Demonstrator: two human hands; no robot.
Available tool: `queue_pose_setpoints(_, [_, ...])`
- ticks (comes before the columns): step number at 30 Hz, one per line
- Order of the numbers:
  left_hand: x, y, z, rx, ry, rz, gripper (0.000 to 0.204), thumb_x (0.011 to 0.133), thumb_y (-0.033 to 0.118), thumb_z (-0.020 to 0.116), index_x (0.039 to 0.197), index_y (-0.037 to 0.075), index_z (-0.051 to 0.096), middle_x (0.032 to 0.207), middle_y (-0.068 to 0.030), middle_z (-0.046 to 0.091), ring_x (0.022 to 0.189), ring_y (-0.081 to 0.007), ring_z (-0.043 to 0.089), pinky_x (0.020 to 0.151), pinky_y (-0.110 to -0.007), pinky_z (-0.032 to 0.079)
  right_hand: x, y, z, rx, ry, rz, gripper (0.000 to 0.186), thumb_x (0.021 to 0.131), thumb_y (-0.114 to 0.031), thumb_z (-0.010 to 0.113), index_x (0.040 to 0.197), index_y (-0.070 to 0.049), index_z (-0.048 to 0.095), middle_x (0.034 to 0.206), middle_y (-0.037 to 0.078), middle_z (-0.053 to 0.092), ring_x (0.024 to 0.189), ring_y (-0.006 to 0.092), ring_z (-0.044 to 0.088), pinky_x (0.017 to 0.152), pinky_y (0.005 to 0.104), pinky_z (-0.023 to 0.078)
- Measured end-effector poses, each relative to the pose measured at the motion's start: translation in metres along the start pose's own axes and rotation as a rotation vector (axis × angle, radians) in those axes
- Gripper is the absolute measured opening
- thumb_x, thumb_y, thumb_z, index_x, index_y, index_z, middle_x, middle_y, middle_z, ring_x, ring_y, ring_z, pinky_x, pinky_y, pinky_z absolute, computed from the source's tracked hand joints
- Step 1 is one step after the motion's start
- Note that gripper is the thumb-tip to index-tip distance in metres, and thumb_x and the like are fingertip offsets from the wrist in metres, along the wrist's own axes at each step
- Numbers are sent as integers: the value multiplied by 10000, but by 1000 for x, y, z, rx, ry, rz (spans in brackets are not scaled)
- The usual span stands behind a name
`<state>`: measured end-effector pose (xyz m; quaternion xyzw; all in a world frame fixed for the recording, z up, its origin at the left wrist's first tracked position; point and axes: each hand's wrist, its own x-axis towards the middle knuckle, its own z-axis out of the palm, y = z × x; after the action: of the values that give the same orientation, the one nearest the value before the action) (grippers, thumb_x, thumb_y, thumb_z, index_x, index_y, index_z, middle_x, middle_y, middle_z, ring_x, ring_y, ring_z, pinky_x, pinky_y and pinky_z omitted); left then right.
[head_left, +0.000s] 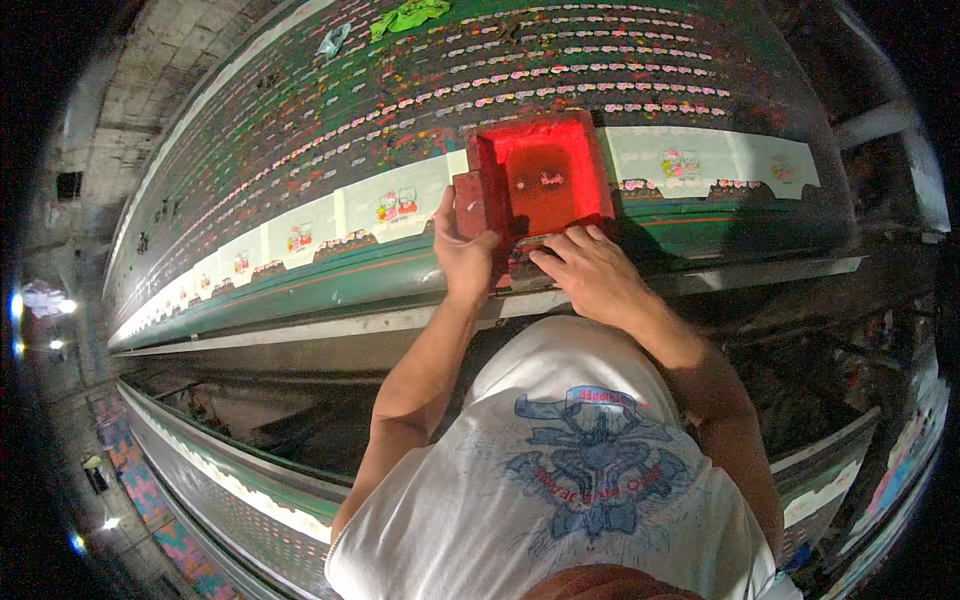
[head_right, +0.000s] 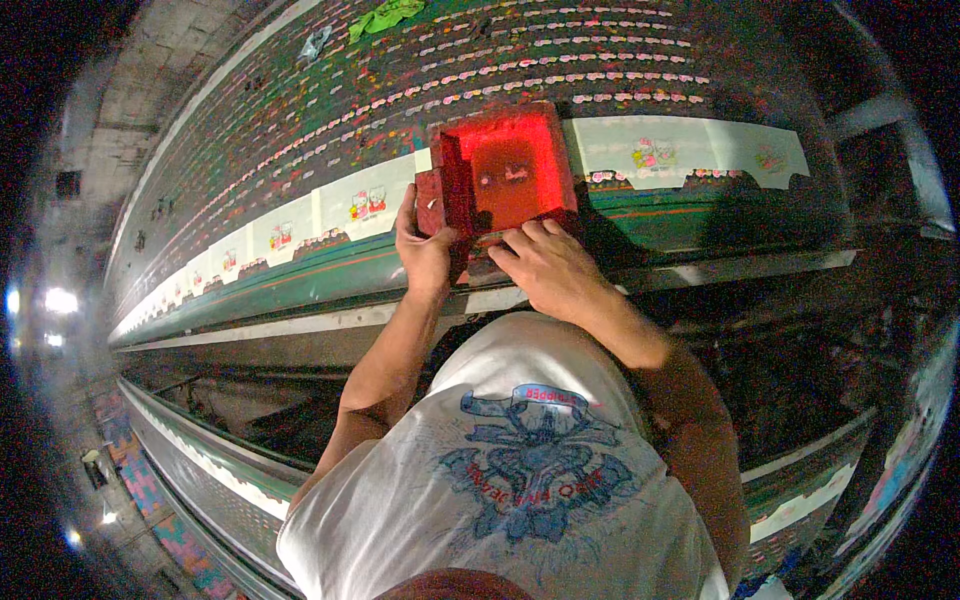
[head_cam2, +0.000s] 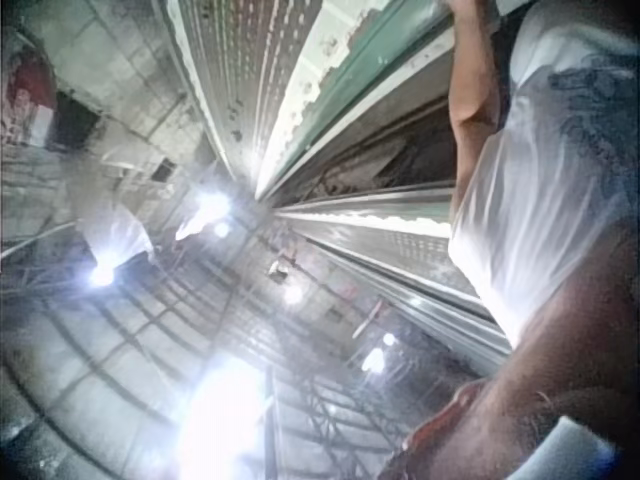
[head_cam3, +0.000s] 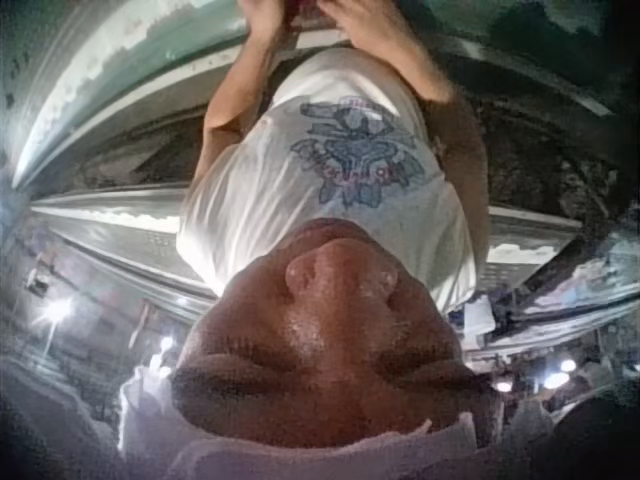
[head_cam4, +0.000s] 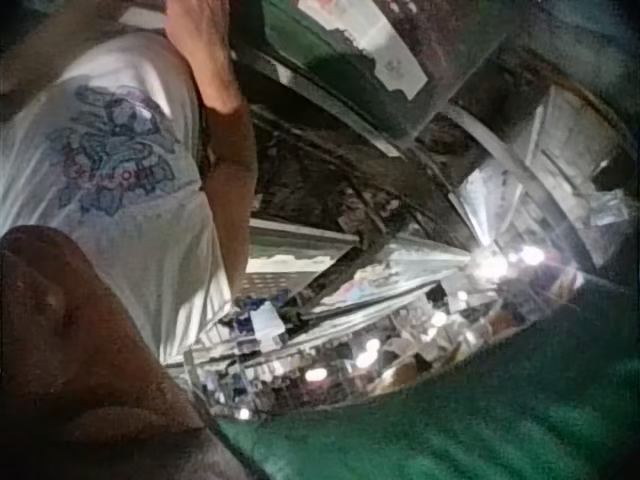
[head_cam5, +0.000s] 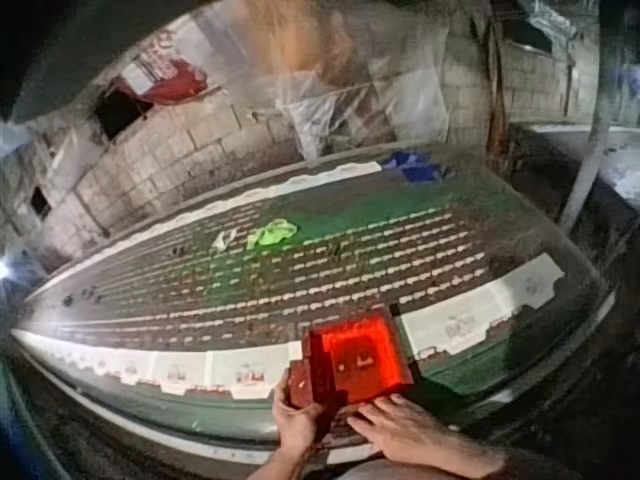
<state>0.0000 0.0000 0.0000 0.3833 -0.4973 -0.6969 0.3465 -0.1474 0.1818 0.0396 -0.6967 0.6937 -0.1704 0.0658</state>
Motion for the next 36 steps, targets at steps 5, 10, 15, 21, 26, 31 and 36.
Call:
queue_pose_setpoints(5, [-2,-18,-8,41,15,20,1038,785,-251,672,1751,-92,328,1691,-231,528,1504,-313,597,1232,-413,543,18,7,-26,35,-210,23,387,936,-66,711,1318,-55,771,1262,161,734,1264,365,699,1117,510,548])
queue_pose_setpoints(10, [0,-5,-5,127,18,106,1046,778,-233,679,1760,-31,382,1656,-203,594,1462,-283,641,1238,-406,533,70,57,-33,140,-275,32,348,938,-3,718,1281,-32,767,1218,184,742,1232,400,706,1103,526,556])
queue_pose_setpoints(15, [8,-16,-15,176,-4,111,1045,758,-214,703,1746,-57,402,1700,-211,553,1542,-299,566,1287,-395,455,117,93,-23,80,-22,94,368,905,12,695,1256,-70,772,1220,177,753,1271,418,701,1126,536,559])
queue_pose_setpoints(21, [8,-21,-20,59,-28,105,934,855,-172,679,1739,-72,397,1713,-225,532,1581,-309,522,1314,-414,423,112,89,-5,-2,13,145,604,906,51,673,1480,-123,738,1327,155,733,1312,408,667,1167,549,521])
queue_pose_setpoints(26, [10,-41,-28,36,-9,168,796,968,-142,619,1735,-25,441,1585,-177,648,1408,-256,659,1200,-389,532,74,50,0,-30,9,93,618,892,26,686,1492,-116,733,1382,129,709,1303,375,636,1169,520,501])
queue_pose_setpoints(31, [9,-40,-24,-22,-21,97,806,963,-145,647,1729,-60,408,1680,-220,552,1533,-298,552,1302,-428,425,37,12,2,-42,-24,128,672,846,44,697,1498,-117,715,1435,118,683,1307,373,626,1178,520,494])
queue_pose_setpoints(36, [4,-22,-18,-70,-53,54,829,954,-149,679,1723,-80,376,1707,-238,520,1580,-309,523,1345,-446,397,13,-14,-3,-8,-23,116,648,846,-3,735,1484,-117,736,1426,114,678,1271,357,625,1146,499,510])
